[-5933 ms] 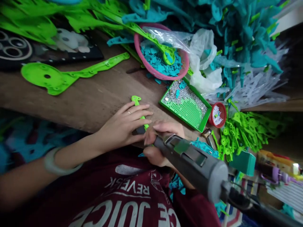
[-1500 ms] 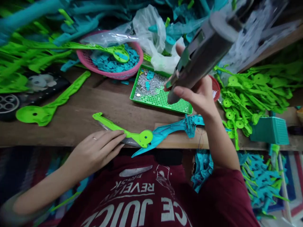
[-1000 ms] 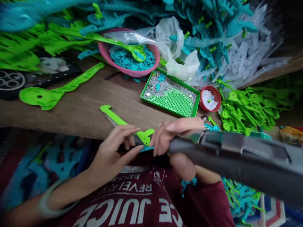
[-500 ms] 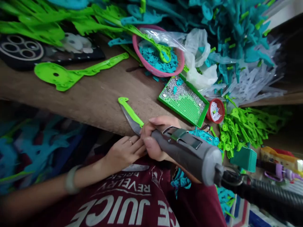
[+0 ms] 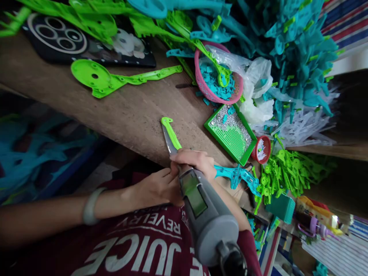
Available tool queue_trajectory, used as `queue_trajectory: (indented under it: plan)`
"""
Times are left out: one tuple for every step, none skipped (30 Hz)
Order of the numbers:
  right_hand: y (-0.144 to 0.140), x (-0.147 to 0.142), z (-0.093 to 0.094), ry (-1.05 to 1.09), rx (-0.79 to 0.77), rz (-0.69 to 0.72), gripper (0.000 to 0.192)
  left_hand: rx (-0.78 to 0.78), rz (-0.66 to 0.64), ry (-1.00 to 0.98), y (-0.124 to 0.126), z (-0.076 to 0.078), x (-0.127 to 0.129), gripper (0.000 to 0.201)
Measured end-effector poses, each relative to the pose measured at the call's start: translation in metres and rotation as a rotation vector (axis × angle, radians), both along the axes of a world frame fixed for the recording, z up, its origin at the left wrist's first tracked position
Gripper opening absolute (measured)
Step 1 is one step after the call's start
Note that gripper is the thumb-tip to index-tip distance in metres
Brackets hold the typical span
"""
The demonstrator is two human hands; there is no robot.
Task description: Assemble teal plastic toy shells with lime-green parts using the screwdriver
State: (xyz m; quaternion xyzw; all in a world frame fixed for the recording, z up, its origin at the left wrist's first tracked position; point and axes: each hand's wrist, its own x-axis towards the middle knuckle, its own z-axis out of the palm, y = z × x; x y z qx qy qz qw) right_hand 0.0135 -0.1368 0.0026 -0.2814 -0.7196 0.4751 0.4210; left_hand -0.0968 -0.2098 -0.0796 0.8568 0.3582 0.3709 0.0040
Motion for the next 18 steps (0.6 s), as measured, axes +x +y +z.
queue_trajectory:
  plan:
    - [0.0, 0.0, 0.001, -0.005, -0.048, -0.019, 0.019, 0.007, 0.009, 0.001, 0.0, 0.001, 0.0, 0.022]
    - [0.0, 0.0, 0.003, -0.006, -0.088, -0.033, 0.02, 0.008, 0.015, 0.004, 0.0, 0.002, 0.0, 0.021]
    - [0.001, 0.0, 0.005, 0.0, -0.114, -0.036, 0.021, 0.007, 0.017, 0.007, 0.0, 0.003, -0.001, 0.02]
    - [0.002, 0.0, 0.006, -0.004, -0.132, -0.022, 0.024, 0.004, 0.017, 0.016, 0.0, 0.004, -0.001, 0.02]
    - [0.003, -0.001, 0.006, -0.006, -0.132, -0.015, 0.027, 0.0, 0.017, 0.028, 0.0, 0.004, -0.001, 0.021]
    - [0.004, -0.002, 0.007, 0.002, -0.116, -0.027, 0.029, -0.003, 0.013, 0.04, -0.001, 0.005, -0.001, 0.022]
    - [0.005, -0.003, 0.006, 0.012, -0.101, -0.054, 0.031, -0.003, 0.01, 0.05, -0.001, 0.005, -0.001, 0.024]
    - [0.005, -0.004, 0.005, 0.022, -0.096, -0.088, 0.033, -0.002, 0.008, 0.054, -0.002, 0.004, 0.0, 0.026]
    - [0.004, -0.006, 0.004, 0.032, -0.1, -0.123, 0.034, -0.002, 0.004, 0.054, -0.002, 0.004, 0.0, 0.027]
    - [0.003, -0.007, 0.003, 0.041, -0.109, -0.145, 0.035, -0.001, 0.0, 0.048, -0.002, 0.003, 0.001, 0.027]
    - [0.002, -0.007, 0.002, 0.042, -0.122, -0.153, 0.034, 0.0, -0.005, 0.043, -0.002, 0.003, 0.001, 0.027]
    - [0.001, -0.007, 0.001, 0.04, -0.132, -0.153, 0.034, 0.0, -0.01, 0.04, -0.002, 0.002, 0.001, 0.027]
    - [0.0, -0.007, 0.0, 0.042, -0.125, -0.146, 0.034, 0.001, -0.014, 0.041, -0.003, 0.002, 0.001, 0.026]
    - [-0.001, -0.006, -0.001, 0.044, -0.102, -0.13, 0.035, 0.003, -0.016, 0.046, -0.003, 0.002, 0.001, 0.026]
    - [-0.001, -0.003, -0.002, 0.047, -0.068, -0.125, 0.036, 0.005, -0.018, 0.053, -0.003, 0.002, 0.001, 0.025]
    - [-0.002, -0.001, -0.003, 0.044, -0.038, -0.13, 0.036, 0.007, -0.018, 0.057, -0.003, 0.002, 0.001, 0.025]
    - [-0.003, 0.002, -0.004, -0.007, -0.039, -0.121, 0.034, 0.006, -0.016, 0.052, -0.003, 0.002, 0.001, 0.025]
    - [-0.004, 0.004, -0.005, -0.062, -0.042, -0.106, 0.031, 0.0, -0.015, 0.041, -0.003, 0.002, 0.001, 0.025]
